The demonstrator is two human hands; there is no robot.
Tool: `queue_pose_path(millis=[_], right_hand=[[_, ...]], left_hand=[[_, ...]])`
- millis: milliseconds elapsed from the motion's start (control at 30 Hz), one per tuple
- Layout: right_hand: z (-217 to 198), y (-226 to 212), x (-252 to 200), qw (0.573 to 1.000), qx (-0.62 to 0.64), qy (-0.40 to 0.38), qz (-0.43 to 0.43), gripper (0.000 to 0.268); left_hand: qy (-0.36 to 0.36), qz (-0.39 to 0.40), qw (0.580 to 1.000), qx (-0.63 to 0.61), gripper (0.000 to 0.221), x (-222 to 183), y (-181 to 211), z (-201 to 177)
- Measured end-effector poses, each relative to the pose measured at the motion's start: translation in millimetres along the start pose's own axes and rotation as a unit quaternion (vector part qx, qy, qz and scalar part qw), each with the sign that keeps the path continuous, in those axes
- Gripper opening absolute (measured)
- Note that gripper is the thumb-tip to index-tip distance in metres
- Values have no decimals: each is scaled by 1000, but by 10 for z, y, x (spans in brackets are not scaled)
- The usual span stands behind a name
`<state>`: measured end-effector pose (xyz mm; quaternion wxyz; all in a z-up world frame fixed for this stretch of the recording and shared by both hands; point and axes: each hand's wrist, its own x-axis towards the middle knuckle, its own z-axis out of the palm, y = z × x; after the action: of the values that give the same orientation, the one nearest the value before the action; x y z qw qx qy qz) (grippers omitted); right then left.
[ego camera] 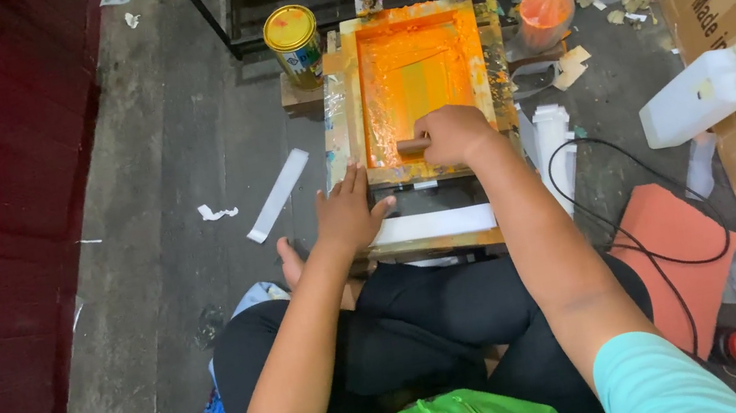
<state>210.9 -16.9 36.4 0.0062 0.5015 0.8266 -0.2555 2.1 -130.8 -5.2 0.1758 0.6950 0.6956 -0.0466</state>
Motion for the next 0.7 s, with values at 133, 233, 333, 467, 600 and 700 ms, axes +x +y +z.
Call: queue_pose_path(millis=[133,233,333,467,600,700], right_hand=[[-114,-121,-124,1000,-5,-11,0,14],[-187,-115,-103,1000,12,-5,0,14],[-155,-32,-6,1000,4,10,9,17],[-87,125,160,995,-11,99,-4,15],[22,319,426,988,-43,150,-20,16],[-22,355,472,986,-39,165,-6,13]], left_hand=[[5,-7,1000,-12,82,-116,50,19],[13,-4,1000,-7,83,-76,56,-16],[4,2,1000,-17,83,-15,57,-124],[14,3,999,-39,79,155,75,-248],[19,-1,999,-37,80,410,50,-286],[22,-5,999,-39,81,572,67,-357]])
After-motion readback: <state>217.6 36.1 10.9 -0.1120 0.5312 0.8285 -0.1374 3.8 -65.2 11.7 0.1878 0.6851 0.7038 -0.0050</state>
